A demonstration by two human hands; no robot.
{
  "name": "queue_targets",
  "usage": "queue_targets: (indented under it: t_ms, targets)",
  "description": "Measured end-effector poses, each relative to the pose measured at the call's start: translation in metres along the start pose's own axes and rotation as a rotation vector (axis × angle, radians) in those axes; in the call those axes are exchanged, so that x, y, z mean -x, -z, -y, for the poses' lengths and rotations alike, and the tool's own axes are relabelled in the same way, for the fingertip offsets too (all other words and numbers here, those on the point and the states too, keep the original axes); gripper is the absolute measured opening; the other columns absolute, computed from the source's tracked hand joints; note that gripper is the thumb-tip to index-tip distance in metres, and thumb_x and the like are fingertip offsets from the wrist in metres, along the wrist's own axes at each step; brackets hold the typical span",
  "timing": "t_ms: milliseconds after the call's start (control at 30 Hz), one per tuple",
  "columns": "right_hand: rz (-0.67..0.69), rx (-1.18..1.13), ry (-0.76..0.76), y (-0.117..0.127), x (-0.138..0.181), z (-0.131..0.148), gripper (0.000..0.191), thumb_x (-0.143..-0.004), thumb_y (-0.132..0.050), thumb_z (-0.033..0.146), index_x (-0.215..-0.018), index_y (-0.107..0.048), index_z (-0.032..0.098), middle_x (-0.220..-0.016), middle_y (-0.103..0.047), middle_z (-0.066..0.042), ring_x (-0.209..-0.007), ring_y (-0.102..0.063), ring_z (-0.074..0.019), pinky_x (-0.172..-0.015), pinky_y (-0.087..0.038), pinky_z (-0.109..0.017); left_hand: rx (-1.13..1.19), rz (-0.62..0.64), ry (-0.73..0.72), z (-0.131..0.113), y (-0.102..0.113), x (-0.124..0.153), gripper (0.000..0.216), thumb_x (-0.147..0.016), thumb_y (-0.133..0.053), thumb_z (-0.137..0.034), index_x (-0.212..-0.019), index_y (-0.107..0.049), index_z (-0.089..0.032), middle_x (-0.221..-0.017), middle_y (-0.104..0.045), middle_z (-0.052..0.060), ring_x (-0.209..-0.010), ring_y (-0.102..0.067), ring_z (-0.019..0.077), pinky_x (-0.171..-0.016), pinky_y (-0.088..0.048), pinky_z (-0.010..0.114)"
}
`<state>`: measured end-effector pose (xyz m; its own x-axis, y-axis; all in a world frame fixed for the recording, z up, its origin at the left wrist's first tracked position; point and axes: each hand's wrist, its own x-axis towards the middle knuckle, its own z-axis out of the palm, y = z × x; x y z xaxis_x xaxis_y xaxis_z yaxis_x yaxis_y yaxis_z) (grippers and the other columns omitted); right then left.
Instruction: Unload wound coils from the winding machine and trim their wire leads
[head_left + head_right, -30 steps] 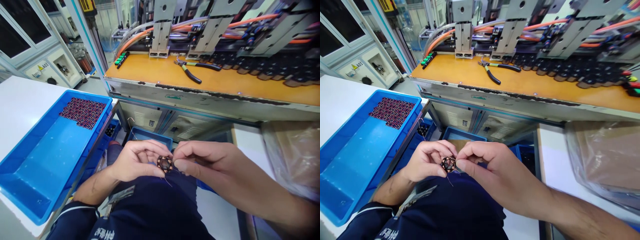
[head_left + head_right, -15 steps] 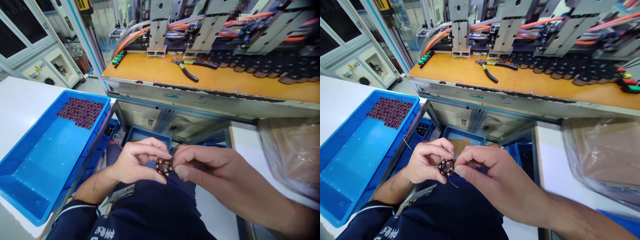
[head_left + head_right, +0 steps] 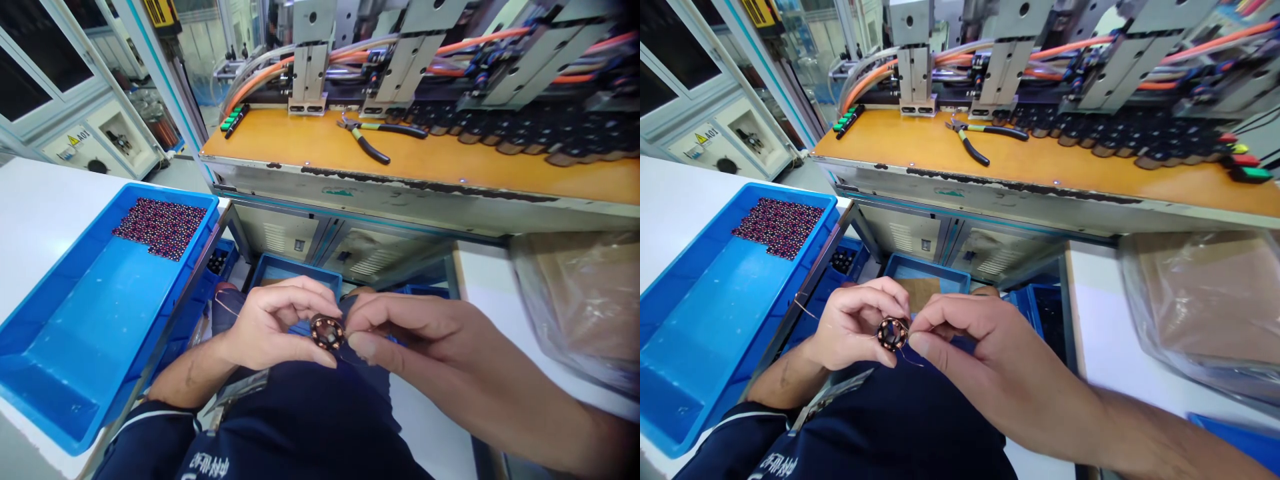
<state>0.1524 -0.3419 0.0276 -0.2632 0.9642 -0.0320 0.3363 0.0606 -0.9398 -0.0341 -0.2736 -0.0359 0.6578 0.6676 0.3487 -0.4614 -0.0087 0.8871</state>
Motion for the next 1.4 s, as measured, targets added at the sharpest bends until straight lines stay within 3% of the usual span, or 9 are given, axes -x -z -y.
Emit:
queue_targets:
  t_ms: [200,300,367,467,533,767,1000,1200,1400]
  targets:
    - [0.024,0.093,0.052,0.001,0.001,-0.002,0.026,-0.095,-0.057,0.033,-0.074,-0.066,0.021,-0.067,-0.063,0.002,-0.06,-0.058,-0.0095,-0.057,-0.043,-0.022,0.026,0.003,0.039,0.0,0.0,0.002,0.047,-0.055,-0.092,-0.016,-0.099,-0.077,-0.019,-0.094,-0.064,0.004,-0.074,-0.063,0.0083,-0.068,-0.055,0.018]
    - [0.05,0.267,0.244,0.009,0.006,-0.009,0.014,-0.094,-0.058,0.025,-0.082,-0.064,0.022,-0.074,-0.067,0.001,-0.064,-0.062,-0.0097,-0.057,-0.048,-0.021,0.088,-0.009,0.11,-0.001,0.0,0.003,0.043,-0.055,-0.093,-0.023,-0.093,-0.075,-0.016,-0.094,-0.063,0.005,-0.073,-0.065,0.0104,-0.067,-0.056,0.021]
    - [-0.055,0.457,0.424,0.014,0.007,-0.014,0.003,-0.093,-0.061,0.022,-0.093,-0.064,0.023,-0.082,-0.069,-0.002,-0.071,-0.066,-0.0126,-0.063,-0.053,-0.024,0.169,-0.012,0.168,-0.001,0.0,0.003,0.042,-0.054,-0.094,-0.026,-0.089,-0.073,-0.015,-0.093,-0.061,0.004,-0.071,-0.067,0.0115,-0.066,-0.056,0.023]
    - [-0.211,0.675,0.635,0.018,0.005,-0.018,0.013,-0.092,-0.063,0.019,-0.105,-0.062,0.024,-0.092,-0.071,-0.006,-0.083,-0.069,-0.0174,-0.076,-0.058,-0.03,0.295,-0.002,0.256,-0.001,-0.001,0.001,0.044,-0.049,-0.096,-0.025,-0.084,-0.071,-0.013,-0.088,-0.061,0.003,-0.068,-0.066,0.0108,-0.065,-0.054,0.022]
    - [-0.199,0.699,0.692,0.016,0.002,-0.019,0.017,-0.092,-0.064,0.018,-0.107,-0.061,0.023,-0.095,-0.071,-0.006,-0.088,-0.068,-0.0176,-0.08,-0.058,-0.031,0.368,0.007,0.326,-0.001,-0.002,0.001,0.045,-0.047,-0.096,-0.021,-0.084,-0.07,-0.013,-0.088,-0.062,0.003,-0.069,-0.066,0.0108,-0.065,-0.054,0.021]
    - [-0.136,0.589,0.7,0.007,-0.005,-0.019,0.021,-0.092,-0.066,0.017,-0.11,-0.062,0.028,-0.095,-0.072,0.0,-0.084,-0.068,-0.0138,-0.074,-0.058,-0.027,0.439,-0.004,0.438,0.0,-0.003,0.005,0.044,-0.05,-0.095,-0.018,-0.087,-0.07,-0.014,-0.087,-0.065,0.003,-0.073,-0.065,0.0104,-0.067,-0.053,0.02]
    - [-0.111,0.404,0.519,0.005,-0.002,-0.019,0.022,-0.092,-0.065,0.018,-0.109,-0.061,0.03,-0.087,-0.072,0.002,-0.075,-0.068,-0.0148,-0.069,-0.056,-0.028,0.407,-0.016,0.482,0.003,-0.002,0.006,0.045,-0.052,-0.095,-0.027,-0.087,-0.069,-0.014,-0.086,-0.065,0.004,-0.072,-0.064,0.0101,-0.066,-0.054,0.021]
    - [-0.133,0.412,0.541,0.004,-0.002,-0.022,0.016,-0.091,-0.064,0.014,-0.102,-0.061,0.024,-0.083,-0.072,0.0,-0.073,-0.067,-0.013,-0.065,-0.055,-0.025,0.381,-0.026,0.446,0.005,-0.004,0.004,0.043,-0.055,-0.094,-0.026,-0.087,-0.07,-0.013,-0.085,-0.065,0.003,-0.071,-0.064,0.01,-0.066,-0.054,0.02]
    - [-0.23,0.469,0.71,0.002,-0.003,-0.025,0.016,-0.088,-0.063,0.006,-0.096,-0.065,0.02,-0.084,-0.071,-0.005,-0.077,-0.067,-0.0139,-0.068,-0.056,-0.025,0.356,-0.042,0.304,0.004,-0.004,0.0,0.046,-0.048,-0.094,-0.011,-0.089,-0.075,-0.016,-0.094,-0.064,0.002,-0.073,-0.066,0.0079,-0.066,-0.053,0.016]
